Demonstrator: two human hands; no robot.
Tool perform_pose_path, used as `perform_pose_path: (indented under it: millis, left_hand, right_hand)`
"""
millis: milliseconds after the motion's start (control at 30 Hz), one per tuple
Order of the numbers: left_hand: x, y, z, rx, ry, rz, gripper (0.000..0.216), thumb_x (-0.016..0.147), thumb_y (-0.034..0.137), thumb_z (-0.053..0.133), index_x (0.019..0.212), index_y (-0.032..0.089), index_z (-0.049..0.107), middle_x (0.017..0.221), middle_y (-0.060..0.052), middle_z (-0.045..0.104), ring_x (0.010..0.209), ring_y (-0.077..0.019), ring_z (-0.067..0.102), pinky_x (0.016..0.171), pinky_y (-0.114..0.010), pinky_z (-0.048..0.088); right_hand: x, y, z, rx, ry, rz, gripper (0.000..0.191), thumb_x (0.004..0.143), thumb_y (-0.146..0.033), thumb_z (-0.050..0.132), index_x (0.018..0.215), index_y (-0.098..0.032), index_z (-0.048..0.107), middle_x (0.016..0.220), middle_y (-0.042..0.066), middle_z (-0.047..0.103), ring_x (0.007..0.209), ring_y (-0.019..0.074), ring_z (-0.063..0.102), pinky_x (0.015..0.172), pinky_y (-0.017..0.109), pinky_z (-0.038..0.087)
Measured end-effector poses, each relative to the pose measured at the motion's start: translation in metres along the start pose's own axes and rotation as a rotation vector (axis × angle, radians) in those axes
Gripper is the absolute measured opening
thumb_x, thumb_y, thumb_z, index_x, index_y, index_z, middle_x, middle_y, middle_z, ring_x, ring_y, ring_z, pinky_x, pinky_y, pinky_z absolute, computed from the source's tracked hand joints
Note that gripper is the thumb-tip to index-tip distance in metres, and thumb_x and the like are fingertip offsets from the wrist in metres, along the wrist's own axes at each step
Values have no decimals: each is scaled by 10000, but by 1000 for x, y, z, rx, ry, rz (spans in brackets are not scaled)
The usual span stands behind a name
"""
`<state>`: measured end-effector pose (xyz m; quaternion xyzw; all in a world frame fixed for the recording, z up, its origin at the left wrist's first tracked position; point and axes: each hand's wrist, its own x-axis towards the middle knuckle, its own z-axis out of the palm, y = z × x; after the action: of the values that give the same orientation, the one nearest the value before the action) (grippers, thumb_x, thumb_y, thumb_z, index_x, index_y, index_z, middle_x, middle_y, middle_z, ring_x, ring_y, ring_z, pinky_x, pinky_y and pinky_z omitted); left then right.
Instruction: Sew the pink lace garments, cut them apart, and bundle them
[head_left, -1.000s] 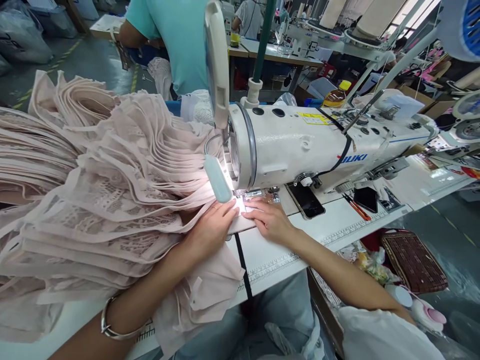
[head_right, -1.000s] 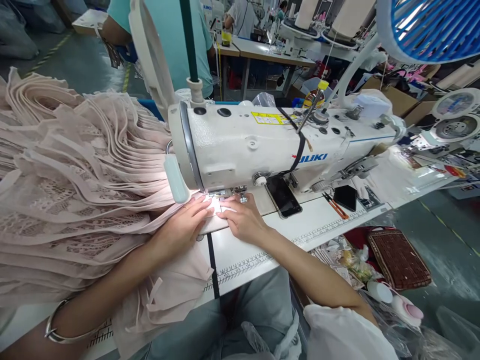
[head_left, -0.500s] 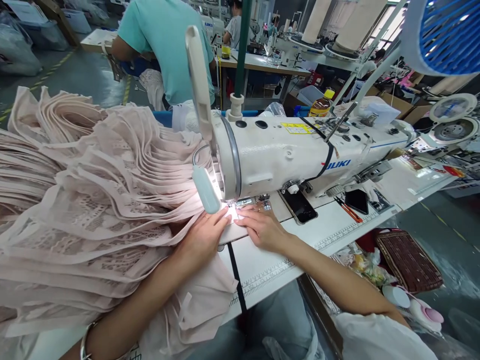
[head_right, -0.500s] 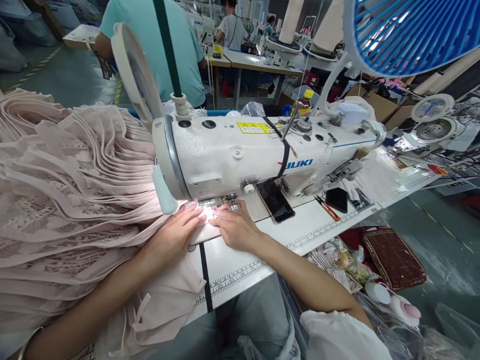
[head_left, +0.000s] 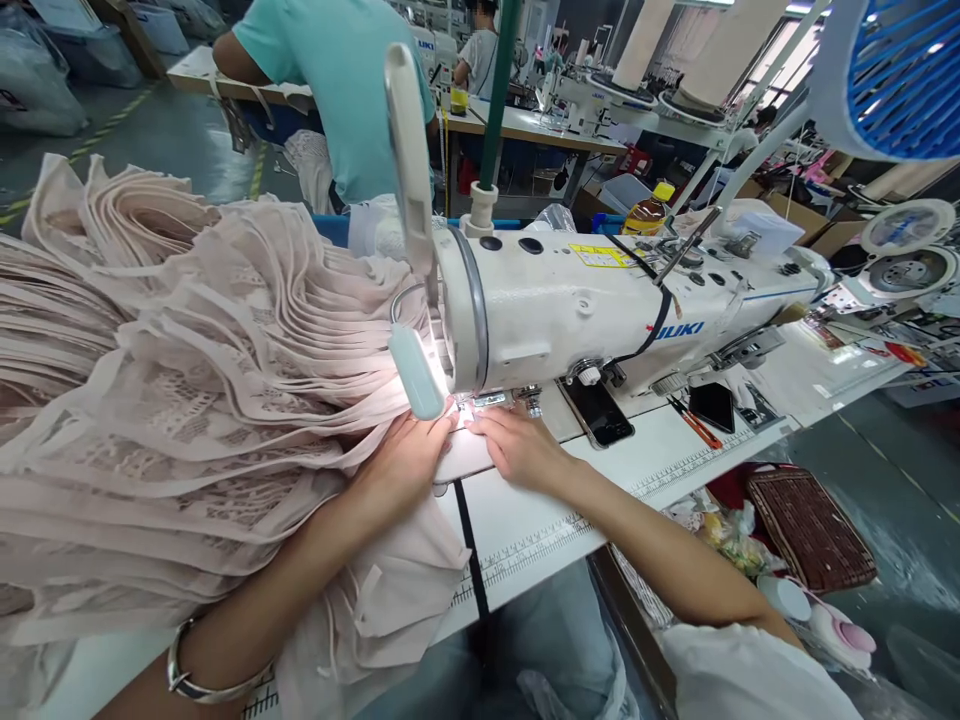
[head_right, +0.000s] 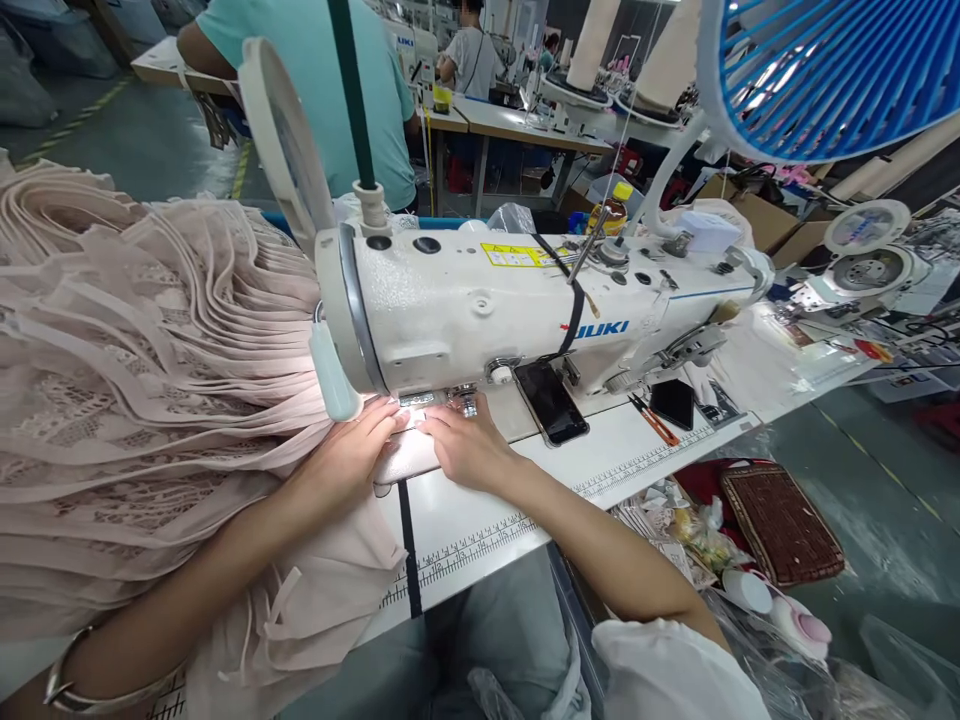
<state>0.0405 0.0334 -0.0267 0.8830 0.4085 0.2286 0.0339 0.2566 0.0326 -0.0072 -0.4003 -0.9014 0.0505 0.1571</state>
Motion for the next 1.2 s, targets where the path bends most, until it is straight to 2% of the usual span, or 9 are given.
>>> perform_pose_path:
  millis: [167,267,467,700,767,833,933,1067,1200]
  left_hand:
    - [9,2,-7,-55,-62,-52,232,945,188,406,1057,121,598,1086,-161,618,1043,-328,566,884,-480,512]
    - [12,2,-9,-79,-61,-92,210,940,204,446,1084,137,584,1118,-150,608,1054,-314,558,908,-466,498]
    - [11,6,-9,-11,-107,-173,253,947,234,519,1179,140,558,1229,-144,587,1150,-309,540,976,-444,459]
    - [12,18,-13,181,-113,-295,224,927,261,594,1113,138,617,1150,-157,610,1060,-346,566,874,-447,476]
    - [12,22,-16,254,-115,-245,158,947,188,519,1020,129,646,1065,-166,627,1048,-345,567,859,-444,475]
    - [13,23,-19,298,-145,-141,271,955,89,389,927,120,657,964,-163,640,1000,-325,581,850,-436,471]
    - [15,22,-20,310,-169,-79,351,954,55,309,885,121,647,902,-153,646,923,-301,594,843,-432,468]
    - [19,17,-20,197,-120,-161,148,952,187,480,984,125,611,975,-146,656,999,-304,600,899,-425,474]
    - [20,14,-22,18,-96,-228,259,908,202,561,1152,118,549,1112,-146,651,1108,-312,592,995,-444,459]
  right_hand:
    - [3,2,0,26,-90,25,404,912,-95,394,1254,-140,606,1288,136,616,1126,235,599,1039,425,449]
    - [4,4,1,35,-138,28,470,899,-64,395,1334,-123,560,1348,149,578,1206,241,567,1054,415,447]
    - [6,3,-1,-83,-229,67,535,874,-30,361,1376,-120,521,1393,150,557,1144,271,600,1008,464,465]
    - [10,-1,-7,-70,-237,191,495,898,-75,355,1347,-174,538,1258,134,636,1085,276,615,984,437,448]
    - [15,0,-7,-70,-260,292,477,929,-112,347,1353,-187,552,1218,148,646,1080,291,617,991,452,436]
    - [19,1,-6,-50,-321,372,474,942,-114,347,1353,-210,565,1188,140,659,1101,288,610,1008,451,420]
    - [24,2,-5,-16,-339,380,474,932,-71,375,1324,-230,587,1108,105,687,1150,266,584,1043,430,392]
    - [24,-4,-6,-111,-229,373,455,900,-8,402,1193,-257,646,1116,81,676,1049,251,600,1023,410,397]
    - [23,-10,-10,-180,-302,333,411,892,-5,388,1125,-223,646,1084,98,661,937,263,598,878,393,454]
